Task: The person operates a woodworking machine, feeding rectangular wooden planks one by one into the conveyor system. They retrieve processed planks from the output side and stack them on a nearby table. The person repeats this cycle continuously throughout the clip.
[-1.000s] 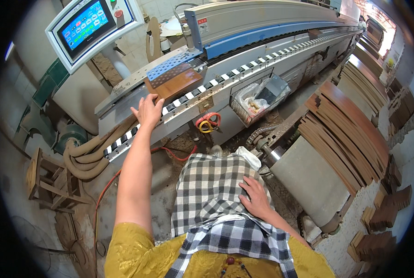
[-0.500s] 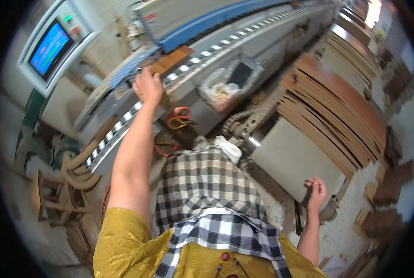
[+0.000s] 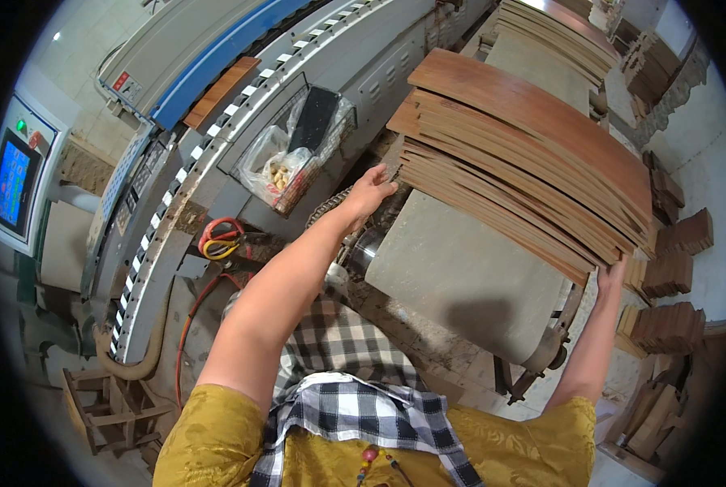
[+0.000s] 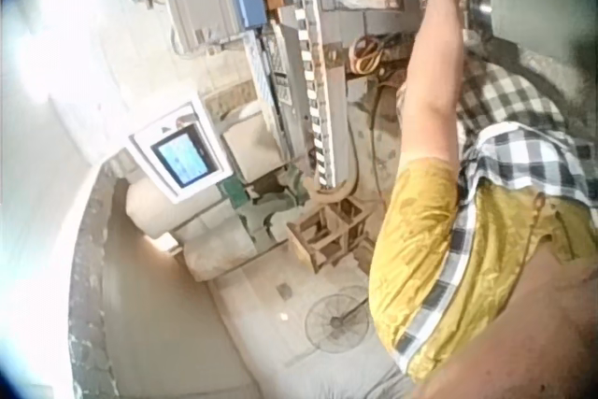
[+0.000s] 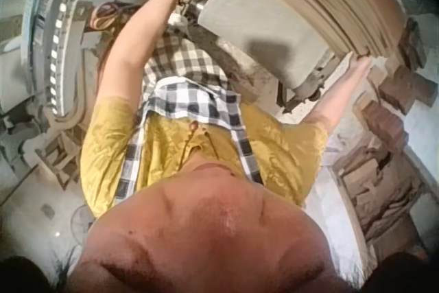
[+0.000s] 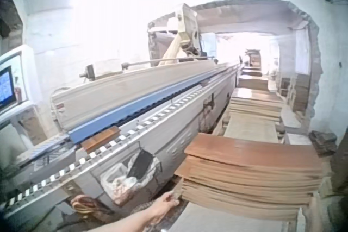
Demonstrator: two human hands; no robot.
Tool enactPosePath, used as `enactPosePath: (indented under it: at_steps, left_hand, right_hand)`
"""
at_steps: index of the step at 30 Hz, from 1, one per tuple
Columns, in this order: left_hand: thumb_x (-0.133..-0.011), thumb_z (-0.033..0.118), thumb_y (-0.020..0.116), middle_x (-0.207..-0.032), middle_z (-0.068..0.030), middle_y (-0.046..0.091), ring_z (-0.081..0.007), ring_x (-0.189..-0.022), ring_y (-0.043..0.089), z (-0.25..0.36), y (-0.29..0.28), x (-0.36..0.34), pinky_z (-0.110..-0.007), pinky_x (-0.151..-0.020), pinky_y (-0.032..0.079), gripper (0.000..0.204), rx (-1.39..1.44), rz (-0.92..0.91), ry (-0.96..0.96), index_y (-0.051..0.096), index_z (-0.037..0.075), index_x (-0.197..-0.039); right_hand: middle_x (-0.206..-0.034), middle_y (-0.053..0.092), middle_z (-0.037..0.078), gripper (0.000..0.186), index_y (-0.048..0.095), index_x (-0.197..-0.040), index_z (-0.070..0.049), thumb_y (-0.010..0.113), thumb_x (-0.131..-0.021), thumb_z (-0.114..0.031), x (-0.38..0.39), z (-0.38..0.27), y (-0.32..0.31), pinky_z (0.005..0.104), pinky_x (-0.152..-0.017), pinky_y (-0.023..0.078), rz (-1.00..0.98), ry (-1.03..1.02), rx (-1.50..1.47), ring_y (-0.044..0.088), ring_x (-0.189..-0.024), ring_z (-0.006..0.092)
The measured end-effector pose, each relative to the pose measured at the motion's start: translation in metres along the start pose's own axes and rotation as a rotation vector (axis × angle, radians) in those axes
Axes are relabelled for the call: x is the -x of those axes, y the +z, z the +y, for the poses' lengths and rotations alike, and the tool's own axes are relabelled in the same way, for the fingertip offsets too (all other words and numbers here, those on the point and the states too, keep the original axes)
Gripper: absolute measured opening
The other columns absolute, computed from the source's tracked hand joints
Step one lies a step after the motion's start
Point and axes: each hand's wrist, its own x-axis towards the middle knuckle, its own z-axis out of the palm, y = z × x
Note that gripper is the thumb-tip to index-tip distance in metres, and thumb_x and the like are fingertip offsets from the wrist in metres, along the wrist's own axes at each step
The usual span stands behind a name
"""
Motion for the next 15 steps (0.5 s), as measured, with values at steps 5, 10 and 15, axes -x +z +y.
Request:
enactPosePath:
  at_steps: [5,10,15]
  left_hand:
    - [-0.084,0.027,0.059,-0.143,-0.012,0.031,-0.0277,-0.134,0.022,0.004,0.023,-0.035,-0.048,-0.107,0.014,0.074,0.126,-0.11,-0.121,0.018,0.011,-0.143]
    - [-0.083,0.025,0.064,-0.124,-0.0071,0.05,-0.0197,-0.118,0.042,0.01,0.031,-0.033,-0.038,-0.1,0.028,0.053,0.199,-0.003,-0.024,0.042,0.009,-0.129]
    - [-0.086,0.018,0.062,-0.106,-0.0044,0.06,-0.0137,-0.098,0.051,-0.005,0.024,-0.049,-0.029,-0.088,0.038,0.034,0.162,-0.045,0.045,0.055,0.003,-0.115]
  right_hand:
    - [-0.131,0.046,0.011,0.049,0.043,-0.131,-0.004,0.046,-0.093,-0.035,-0.037,0.007,0.025,0.0389,-0.098,0.036,0.0,0.088,-0.066,0.044,-0.118,0.0252]
    - [-0.131,0.045,0.011,0.049,0.043,-0.131,-0.004,0.046,-0.093,-0.036,-0.04,0.01,0.032,0.0391,-0.098,0.036,-0.003,0.093,-0.064,0.044,-0.118,0.0253]
    - [-0.131,0.045,0.011,0.05,0.043,-0.131,-0.004,0.046,-0.093,-0.036,-0.031,0.006,0.032,0.0392,-0.098,0.036,-0.003,0.084,-0.053,0.044,-0.119,0.0255]
